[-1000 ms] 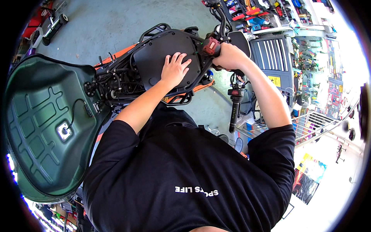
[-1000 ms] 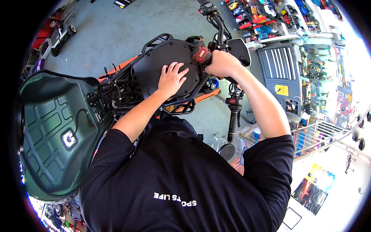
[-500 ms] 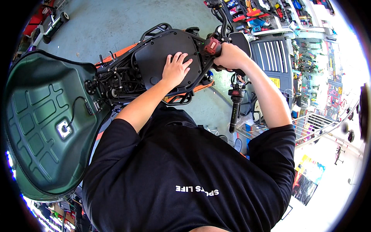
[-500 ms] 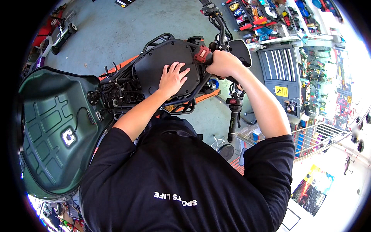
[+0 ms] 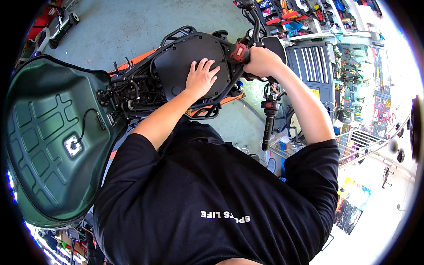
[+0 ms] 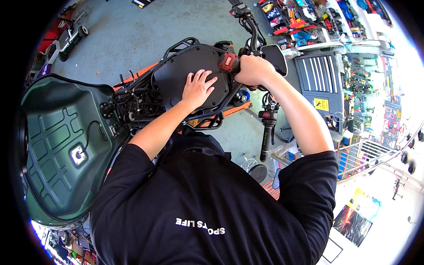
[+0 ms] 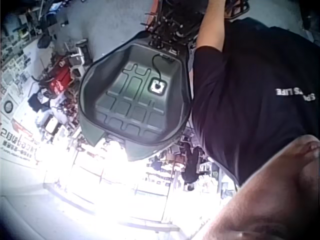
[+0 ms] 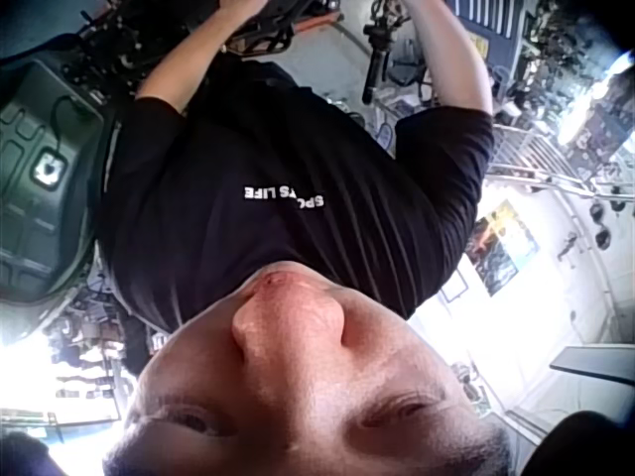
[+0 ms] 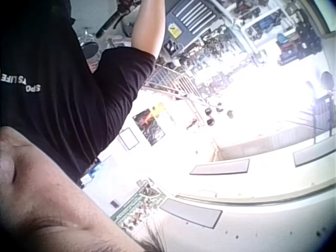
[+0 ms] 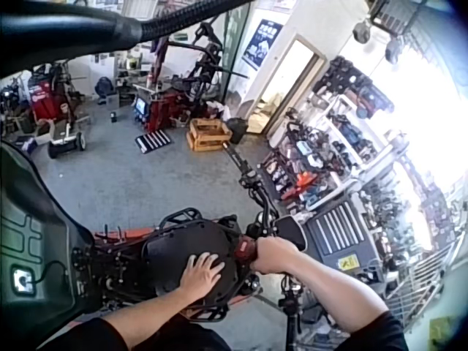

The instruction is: The person uses a cordless impact driver to fasten screws into a black plastic cover on a motorcycle frame. The person systematically moves around the cover, securing multiple fasteners to attach the component to the bike.

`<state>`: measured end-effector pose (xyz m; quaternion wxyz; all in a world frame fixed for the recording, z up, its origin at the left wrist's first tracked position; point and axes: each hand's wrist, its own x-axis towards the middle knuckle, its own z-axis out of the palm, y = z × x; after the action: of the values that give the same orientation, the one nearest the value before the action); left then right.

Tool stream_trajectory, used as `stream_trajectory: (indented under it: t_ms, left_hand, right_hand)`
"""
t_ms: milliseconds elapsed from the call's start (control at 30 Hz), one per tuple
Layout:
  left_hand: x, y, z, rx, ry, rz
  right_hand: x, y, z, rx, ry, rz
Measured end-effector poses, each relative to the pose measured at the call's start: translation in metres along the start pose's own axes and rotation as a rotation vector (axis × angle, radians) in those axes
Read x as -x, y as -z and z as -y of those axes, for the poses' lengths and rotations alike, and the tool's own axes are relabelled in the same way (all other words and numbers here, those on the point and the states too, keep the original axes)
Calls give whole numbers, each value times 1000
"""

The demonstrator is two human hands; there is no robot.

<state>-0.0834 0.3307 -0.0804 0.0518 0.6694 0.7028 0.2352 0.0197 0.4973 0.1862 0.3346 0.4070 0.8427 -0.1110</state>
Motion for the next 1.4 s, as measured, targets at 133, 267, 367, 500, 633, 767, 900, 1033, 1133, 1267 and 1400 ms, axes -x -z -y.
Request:
stream_trajectory:
  t_ms: [133,267,367,500,633,767,900,1033,1133,1267,1400]
  left_hand:
    - [1,0,3,4,-17,-10]
    - [0,0,5,16,-19,10]
    - [-2,4,9,77,-30,-25]
    - [-19,3,30,771,191,-212]
    - [-45,86,9,1235,121,-579]
    - [-62,130,-3,646,-100,-297]
    - [-65,136,1,600,-34,-153]
    - [-65,133,0,582,-56,-133]
    - [-64,132,0,654,-37,-116]
    - [-58,128,0,692,-42,-164]
    - [-56,125,1,681,-66,-203]
  right_hand:
    - [-5,-2,6,98,37,-21]
    - [1,7,21,221,104,-47]
    - [0,18,31,318,134,21]
    - [-2,33,48,438,187,66]
    - [-12,35,53,523,196,87]
    - [-15,34,50,559,203,92]
    - [-12,36,50,552,207,62]
    - [-9,38,54,565,230,83]
    - [-2,43,59,574,226,94]
    - [-7,42,62,586,250,163]
    - [-11,40,62,585,271,162]
